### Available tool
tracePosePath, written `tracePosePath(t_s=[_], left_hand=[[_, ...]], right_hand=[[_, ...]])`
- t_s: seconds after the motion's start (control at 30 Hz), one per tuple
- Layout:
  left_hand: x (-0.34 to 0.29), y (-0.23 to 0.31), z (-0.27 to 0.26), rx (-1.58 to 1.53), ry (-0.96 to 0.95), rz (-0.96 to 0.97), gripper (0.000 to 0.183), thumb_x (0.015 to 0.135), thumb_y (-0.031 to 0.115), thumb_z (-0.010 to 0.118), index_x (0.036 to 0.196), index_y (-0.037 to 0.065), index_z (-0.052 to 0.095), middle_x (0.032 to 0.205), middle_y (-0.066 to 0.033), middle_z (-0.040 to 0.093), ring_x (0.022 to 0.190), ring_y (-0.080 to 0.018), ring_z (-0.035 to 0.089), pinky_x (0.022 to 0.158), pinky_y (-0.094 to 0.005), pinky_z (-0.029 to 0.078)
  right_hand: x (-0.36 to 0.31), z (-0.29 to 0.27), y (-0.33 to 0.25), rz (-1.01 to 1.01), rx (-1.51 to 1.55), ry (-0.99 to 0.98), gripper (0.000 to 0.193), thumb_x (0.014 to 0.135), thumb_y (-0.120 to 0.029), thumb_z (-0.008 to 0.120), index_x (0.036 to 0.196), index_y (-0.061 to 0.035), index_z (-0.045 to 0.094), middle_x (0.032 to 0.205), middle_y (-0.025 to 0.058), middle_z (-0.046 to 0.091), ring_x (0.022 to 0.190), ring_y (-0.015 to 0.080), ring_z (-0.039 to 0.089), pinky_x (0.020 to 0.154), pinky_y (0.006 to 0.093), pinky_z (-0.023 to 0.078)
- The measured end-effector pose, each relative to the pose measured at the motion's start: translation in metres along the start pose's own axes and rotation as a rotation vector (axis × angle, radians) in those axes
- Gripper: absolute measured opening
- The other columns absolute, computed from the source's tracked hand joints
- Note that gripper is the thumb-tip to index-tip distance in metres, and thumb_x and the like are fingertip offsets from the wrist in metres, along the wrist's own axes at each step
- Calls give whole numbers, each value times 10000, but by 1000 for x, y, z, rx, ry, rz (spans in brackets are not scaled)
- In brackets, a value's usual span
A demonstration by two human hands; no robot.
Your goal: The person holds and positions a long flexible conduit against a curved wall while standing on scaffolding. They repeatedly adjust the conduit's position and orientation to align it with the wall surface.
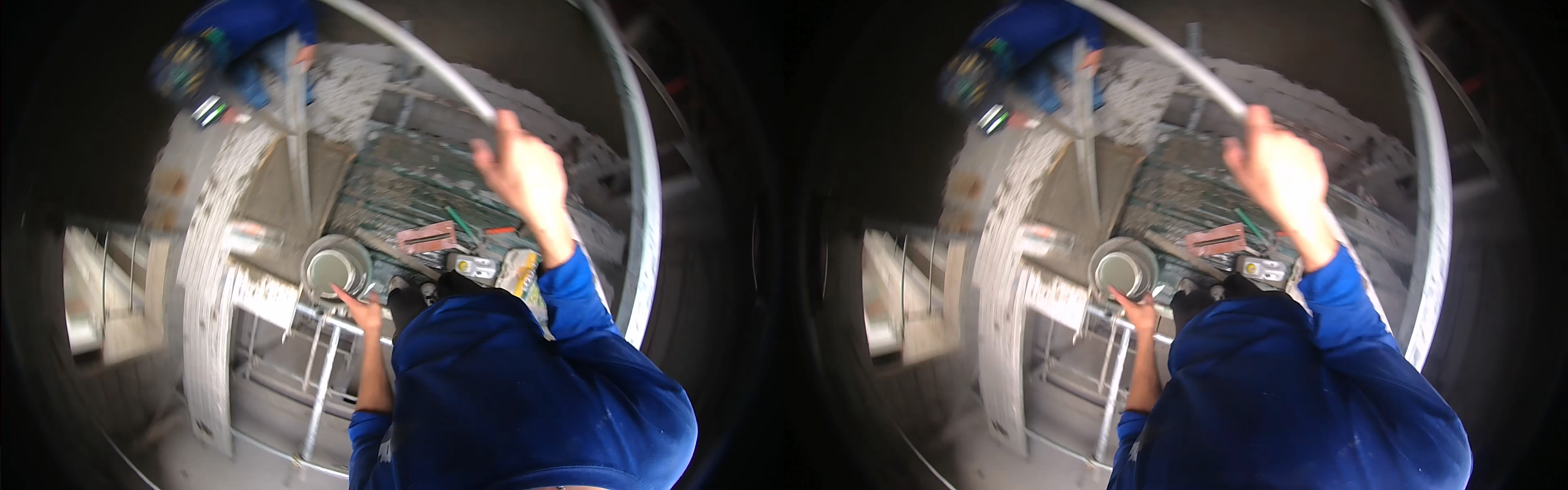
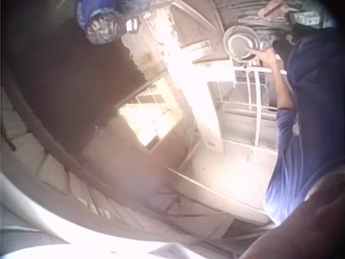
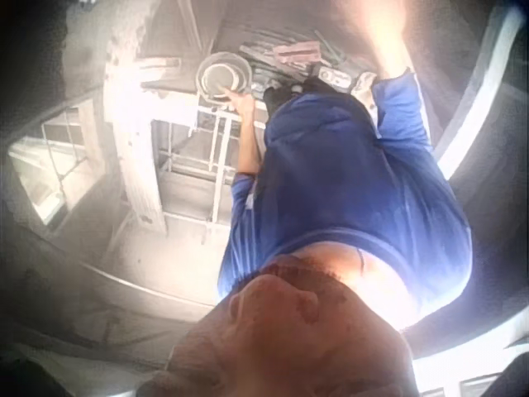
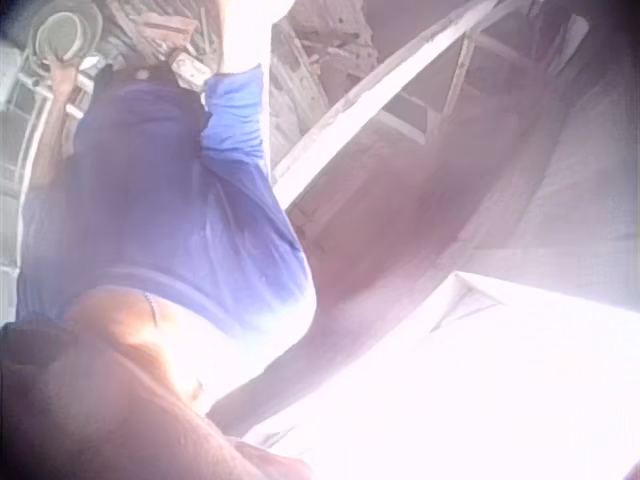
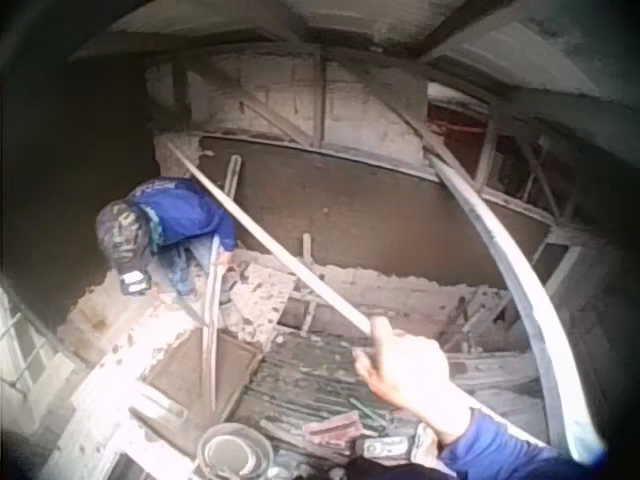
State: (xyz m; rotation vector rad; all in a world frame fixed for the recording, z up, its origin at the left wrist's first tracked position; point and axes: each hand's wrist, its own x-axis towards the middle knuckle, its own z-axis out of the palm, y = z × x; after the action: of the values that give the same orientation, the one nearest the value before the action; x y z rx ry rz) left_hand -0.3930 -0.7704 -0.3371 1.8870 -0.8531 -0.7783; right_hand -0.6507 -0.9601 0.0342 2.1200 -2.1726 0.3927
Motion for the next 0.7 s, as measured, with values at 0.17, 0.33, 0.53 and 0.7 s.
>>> tracePosePath(t_s=[0.17,0.33,0.53,0.7], left_hand=[[130,225,-22,-34,-142,679,1072,792,12,721,1574,78,-8,1633,-190,112,1448,-334,305,1181,-449,255],[167,409,-25,130,-211,1176,910,787,-36,710,1544,33,211,1564,-176,331,1443,-317,316,1178,-436,248],[175,515,23,590,-166,1673,853,726,21,762,1488,76,384,1544,-134,388,1459,-370,274,1191,-486,199],[184,523,74,651,-388,1588,835,603,-6,789,1384,90,511,1444,-123,507,1390,-377,380,1158,-483,255]], right_hand=[[3,11,8,66,134,9,353,840,-311,630,1038,-43,514,703,166,655,586,381,668,539,503,552],[1,19,11,42,252,147,276,836,-165,568,1055,2,539,703,163,644,560,321,681,452,443,542],[-3,20,14,46,314,191,301,848,-152,552,1084,34,563,679,145,634,543,290,681,436,399,534],[3,23,13,47,349,118,285,854,-146,548,1083,23,557,670,136,621,532,286,672,432,413,534]])
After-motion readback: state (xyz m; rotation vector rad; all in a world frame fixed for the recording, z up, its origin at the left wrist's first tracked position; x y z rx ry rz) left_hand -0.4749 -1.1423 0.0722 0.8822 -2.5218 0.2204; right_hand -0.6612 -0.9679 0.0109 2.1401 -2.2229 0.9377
